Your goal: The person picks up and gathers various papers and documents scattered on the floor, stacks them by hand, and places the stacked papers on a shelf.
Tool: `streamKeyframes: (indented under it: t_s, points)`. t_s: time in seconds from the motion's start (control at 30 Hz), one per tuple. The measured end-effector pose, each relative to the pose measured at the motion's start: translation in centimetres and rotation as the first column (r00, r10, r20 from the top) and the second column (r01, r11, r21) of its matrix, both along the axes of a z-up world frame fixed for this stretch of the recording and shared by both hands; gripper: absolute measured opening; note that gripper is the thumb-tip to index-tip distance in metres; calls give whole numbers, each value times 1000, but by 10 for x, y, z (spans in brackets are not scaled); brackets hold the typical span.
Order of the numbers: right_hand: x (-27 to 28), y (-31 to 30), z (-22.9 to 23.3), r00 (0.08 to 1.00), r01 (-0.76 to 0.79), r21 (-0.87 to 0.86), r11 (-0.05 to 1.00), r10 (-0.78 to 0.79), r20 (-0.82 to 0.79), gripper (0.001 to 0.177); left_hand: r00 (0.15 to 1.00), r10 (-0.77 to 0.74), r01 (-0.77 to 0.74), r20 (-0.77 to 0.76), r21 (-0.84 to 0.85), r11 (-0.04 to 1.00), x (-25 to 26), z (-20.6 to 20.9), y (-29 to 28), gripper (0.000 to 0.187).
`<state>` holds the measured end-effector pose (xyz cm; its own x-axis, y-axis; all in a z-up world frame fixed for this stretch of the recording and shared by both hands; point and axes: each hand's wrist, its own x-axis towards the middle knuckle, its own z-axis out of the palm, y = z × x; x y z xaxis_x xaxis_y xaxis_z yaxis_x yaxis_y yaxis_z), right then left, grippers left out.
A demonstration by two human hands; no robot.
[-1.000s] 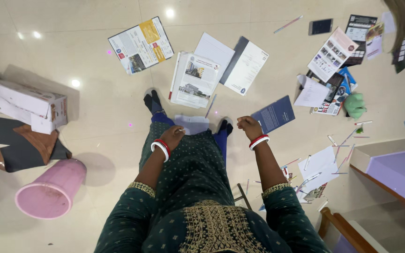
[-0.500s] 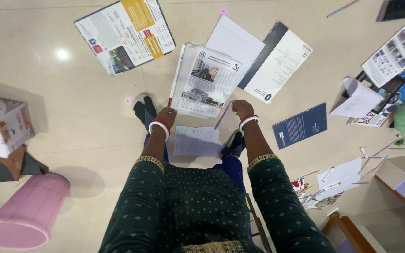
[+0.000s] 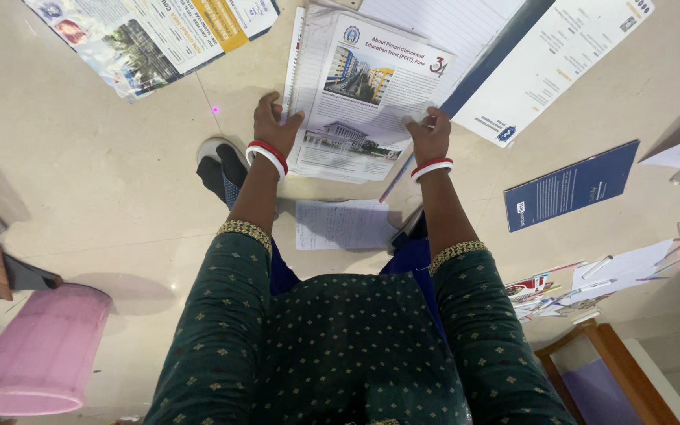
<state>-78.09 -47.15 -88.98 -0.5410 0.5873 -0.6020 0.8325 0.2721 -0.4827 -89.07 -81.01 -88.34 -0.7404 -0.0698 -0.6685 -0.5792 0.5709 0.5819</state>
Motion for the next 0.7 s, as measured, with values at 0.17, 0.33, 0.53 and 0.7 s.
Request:
streamKeyframes:
  t_s: [0.17, 0.33, 0.53, 0.7]
  points:
    - [-10, -10, -4, 996, -62, 37, 997, 59, 72, 43, 978, 62, -97, 199, 170, 981, -4, -3, 4, 53]
    - [7, -36, -10, 999, -33, 88, 996, 30, 43, 40, 985, -11, -15, 173, 144, 990, 9, 3, 6, 49]
    - [29, -52, -14, 990, 89, -443, 892, -129, -62, 69, 963, -140, 3, 229, 513, 858, 20, 44, 24, 51]
    - [59, -65, 54, 982, 183, -537, 823, -174, 68, 86, 842, -277, 85, 463, 392, 916, 43, 130, 31, 50]
